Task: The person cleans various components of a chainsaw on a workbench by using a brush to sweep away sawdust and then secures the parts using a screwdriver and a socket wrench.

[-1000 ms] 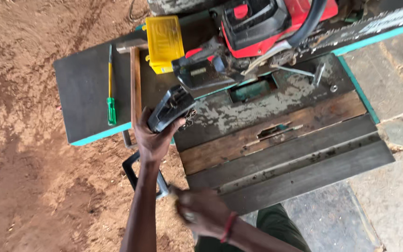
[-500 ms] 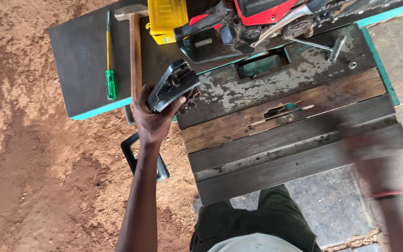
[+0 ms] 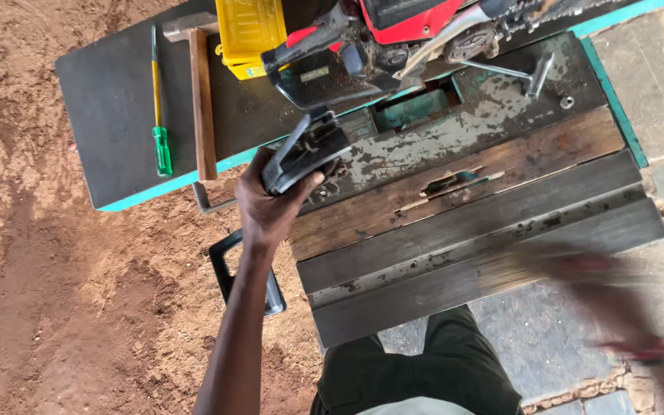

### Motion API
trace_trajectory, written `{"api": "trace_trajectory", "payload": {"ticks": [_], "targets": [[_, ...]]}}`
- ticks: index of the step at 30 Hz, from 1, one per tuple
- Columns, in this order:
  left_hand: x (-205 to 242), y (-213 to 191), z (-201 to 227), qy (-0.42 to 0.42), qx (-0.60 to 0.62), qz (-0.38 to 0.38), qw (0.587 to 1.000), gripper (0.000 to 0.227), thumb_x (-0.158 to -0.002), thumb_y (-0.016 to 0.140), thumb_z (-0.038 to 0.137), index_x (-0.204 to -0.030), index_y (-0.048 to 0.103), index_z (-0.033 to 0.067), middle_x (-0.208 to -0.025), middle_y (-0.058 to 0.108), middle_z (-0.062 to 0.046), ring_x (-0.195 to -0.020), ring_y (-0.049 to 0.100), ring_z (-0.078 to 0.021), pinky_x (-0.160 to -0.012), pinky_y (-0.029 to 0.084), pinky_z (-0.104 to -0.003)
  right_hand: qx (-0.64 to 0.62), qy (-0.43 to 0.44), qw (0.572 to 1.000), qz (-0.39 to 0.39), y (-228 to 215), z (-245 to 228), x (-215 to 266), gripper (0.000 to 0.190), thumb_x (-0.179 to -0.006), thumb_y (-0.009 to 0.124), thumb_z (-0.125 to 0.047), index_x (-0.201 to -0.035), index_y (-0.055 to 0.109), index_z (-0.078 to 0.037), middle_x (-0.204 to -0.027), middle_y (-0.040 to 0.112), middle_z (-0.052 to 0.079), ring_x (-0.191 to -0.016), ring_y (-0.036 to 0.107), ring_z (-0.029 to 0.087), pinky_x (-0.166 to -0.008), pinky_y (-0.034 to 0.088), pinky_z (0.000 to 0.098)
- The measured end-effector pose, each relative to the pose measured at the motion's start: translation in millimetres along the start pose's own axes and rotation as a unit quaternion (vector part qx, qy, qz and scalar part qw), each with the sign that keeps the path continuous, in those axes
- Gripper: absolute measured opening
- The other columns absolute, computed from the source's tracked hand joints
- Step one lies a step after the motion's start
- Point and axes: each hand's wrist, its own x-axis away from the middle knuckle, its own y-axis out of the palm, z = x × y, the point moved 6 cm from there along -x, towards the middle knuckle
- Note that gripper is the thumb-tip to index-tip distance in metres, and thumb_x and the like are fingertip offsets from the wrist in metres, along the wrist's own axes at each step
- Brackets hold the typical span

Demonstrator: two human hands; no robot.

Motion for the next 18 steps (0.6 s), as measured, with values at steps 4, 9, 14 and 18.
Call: {"api": "trace_trajectory", "payload": {"ticks": [4,9,14,18], "targets": [[-5.0,11.8,4.1,-0.012,-0.031,-0.007,0.999,0.041,-0.079,0.092,0.026,-0.102,0.067,0.0031,-0.086,0.075,-0.004,-0.072,0.068,-0.01,-0.061,0.056,-0.027,0.047,0.013,0.993,0.106,-51.4,35.8,-4.7,0.019,-0.094,0.073,-0.018,-0.107,0.08,-0.006,-0.089,0.074,0.01,-0.072,0.069,0.017,-0.061,0.053,0.0362],[-20.2,25.8,-0.8,-0.03,-0.004,-0.006,1.0,0.047,-0.075,0.093,0.029,-0.106,0.069,0.0036,-0.09,0.076,-0.003,-0.074,0.07,-0.0095,-0.062,0.057,-0.027,-0.116,-0.07,0.98,-0.147,172.2,-74.4,56.0,0.018,-0.097,0.072,-0.02,-0.108,0.078,-0.008,-0.086,0.073,0.009,-0.067,0.065,0.015,-0.057,0.051,0.0336],[-13.9,45.7,-42.8,-0.241,0.026,0.005,0.97,0.054,-0.083,0.093,0.042,-0.107,0.08,-0.0052,-0.075,0.064,-0.009,-0.066,0.052,-0.0198,-0.059,0.037,-0.038,-0.17,-0.028,0.983,-0.061,115.1,-102.7,10.6,0.018,-0.099,0.071,-0.023,-0.109,0.077,-0.009,-0.083,0.072,0.007,-0.062,0.061,0.013,-0.053,0.048,0.0311],[-8.0,34.3,-22.4,-0.165,-0.026,0.073,0.983,0.053,-0.082,0.087,0.049,-0.117,0.076,0.0093,-0.088,0.076,0.0,-0.078,0.071,-0.0114,-0.067,0.056,-0.029,0.071,-0.176,0.972,0.135,-10.3,-189.7,-62.0,0.019,-0.103,0.07,-0.021,-0.116,0.076,-0.009,-0.089,0.074,0.009,-0.065,0.066,0.013,-0.054,0.053,0.0297]]}}
